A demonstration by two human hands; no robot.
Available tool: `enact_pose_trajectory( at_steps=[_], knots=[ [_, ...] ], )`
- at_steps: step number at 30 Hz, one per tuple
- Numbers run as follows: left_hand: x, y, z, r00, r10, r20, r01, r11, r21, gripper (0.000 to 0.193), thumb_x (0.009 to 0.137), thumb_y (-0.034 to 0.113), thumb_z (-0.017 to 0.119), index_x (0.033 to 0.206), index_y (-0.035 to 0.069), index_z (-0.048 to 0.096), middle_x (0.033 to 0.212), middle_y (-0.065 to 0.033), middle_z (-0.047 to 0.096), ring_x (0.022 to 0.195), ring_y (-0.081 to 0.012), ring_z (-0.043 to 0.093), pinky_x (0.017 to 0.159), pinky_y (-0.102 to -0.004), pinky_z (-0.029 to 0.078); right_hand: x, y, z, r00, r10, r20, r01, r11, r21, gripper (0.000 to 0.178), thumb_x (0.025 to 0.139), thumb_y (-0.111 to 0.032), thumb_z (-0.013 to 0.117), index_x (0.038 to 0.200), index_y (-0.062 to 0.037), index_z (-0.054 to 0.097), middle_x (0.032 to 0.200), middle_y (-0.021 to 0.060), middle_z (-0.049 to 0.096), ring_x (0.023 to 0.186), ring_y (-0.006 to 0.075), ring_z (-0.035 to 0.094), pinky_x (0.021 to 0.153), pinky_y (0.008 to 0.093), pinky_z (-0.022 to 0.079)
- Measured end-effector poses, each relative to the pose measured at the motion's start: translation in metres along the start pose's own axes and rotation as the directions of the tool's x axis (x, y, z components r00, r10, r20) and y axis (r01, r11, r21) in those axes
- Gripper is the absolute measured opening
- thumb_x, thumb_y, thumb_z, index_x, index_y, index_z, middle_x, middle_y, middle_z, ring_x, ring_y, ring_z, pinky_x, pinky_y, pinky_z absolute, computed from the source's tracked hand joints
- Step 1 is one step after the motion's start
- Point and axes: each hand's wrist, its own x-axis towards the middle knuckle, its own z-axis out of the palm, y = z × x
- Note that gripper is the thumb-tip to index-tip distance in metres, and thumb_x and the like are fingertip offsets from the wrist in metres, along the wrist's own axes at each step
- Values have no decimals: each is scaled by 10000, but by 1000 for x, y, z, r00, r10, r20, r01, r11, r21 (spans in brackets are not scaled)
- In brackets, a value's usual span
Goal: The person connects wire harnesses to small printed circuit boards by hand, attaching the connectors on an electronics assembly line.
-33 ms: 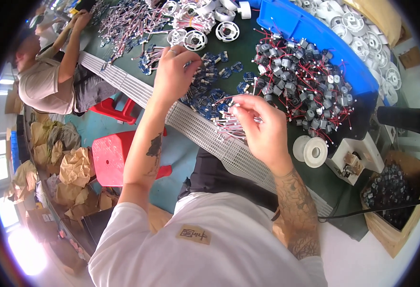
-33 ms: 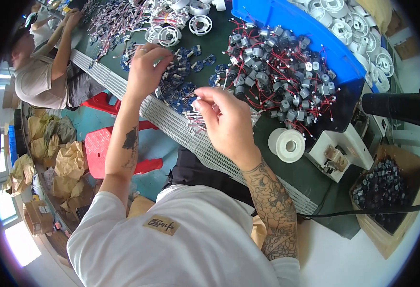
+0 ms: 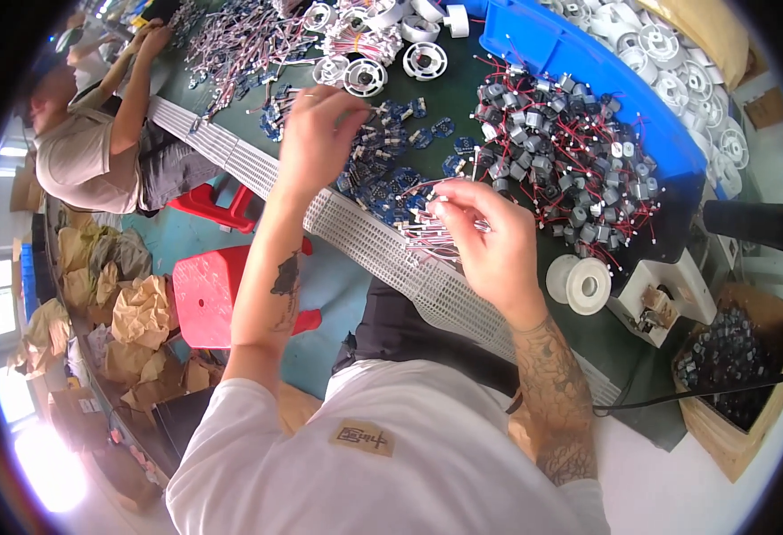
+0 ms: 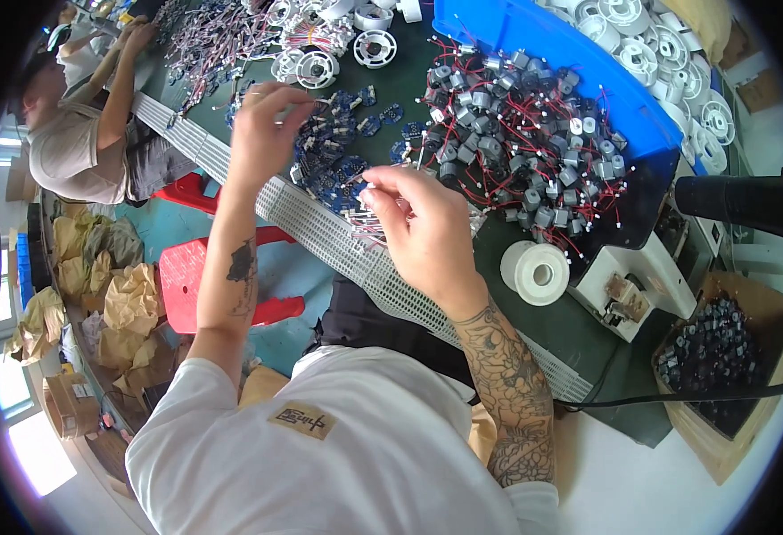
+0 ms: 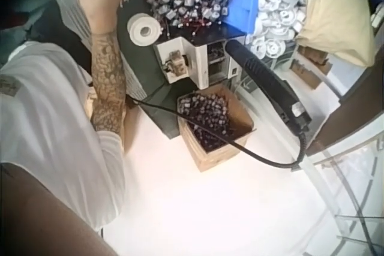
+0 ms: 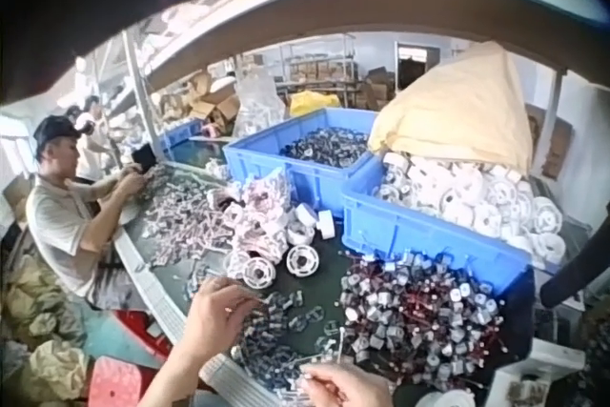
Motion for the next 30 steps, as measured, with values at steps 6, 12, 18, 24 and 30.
enact_pose_trajectory(
  at_steps=[6, 12, 18, 24, 30],
  knots=[
    [19, -46, -59, 982, -162, -100, 171, 981, 96, 87, 851, 75, 710, 932, 57, 737, 883, -115, 683, 779, -272, 650, 702, -360, 509, 0, -6, -4, 999, 35, 25, -35, 999, 10, 119, 894, -47, 720, 996, 5, 687, 836, 105, 719, 680, 146, 685, 588, 260, 506],
    [12, -50, -33, 999, -46, 28, 40, 979, 198, 141, 842, 82, 712, 979, 62, 740, 944, -133, 689, 867, -309, 649, 802, -413, 509, 4, -1, -4, 998, 61, 25, -62, 997, 47, 112, 902, -65, 717, 950, 22, 664, 765, 108, 712, 658, 152, 702, 558, 261, 513],
    [6, 37, 23, 977, 55, 206, -62, 998, 30, 260, 789, 151, 782, 1019, 44, 722, 1038, -143, 661, 1025, -350, 597, 886, -426, 498, 3, -5, -4, 989, 142, 40, -145, 983, 111, 87, 930, -36, 668, 967, 42, 660, 757, 78, 700, 670, 104, 681, 581, 243, 514],
    [9, 51, 35, 963, 56, 264, -72, 996, 54, 219, 766, 92, 762, 965, 48, 680, 1004, -131, 649, 967, -334, 606, 850, -411, 510, 0, -2, -7, 969, 242, 58, -247, 962, 114, 73, 925, -22, 668, 955, 44, 662, 762, 64, 694, 654, 90, 658, 577, 233, 516],
    [-17, 83, 17, 889, -278, 363, 455, 625, -635, 165, 908, 24, 678, 1072, 14, 664, 856, -14, 665, 762, -100, 620, 676, -260, 509, 1, -7, -4, 968, 225, 113, -232, 971, 62, 64, 930, -16, 658, 945, 46, 658, 769, 71, 694, 653, 87, 659, 575, 230, 522]
  ],
)
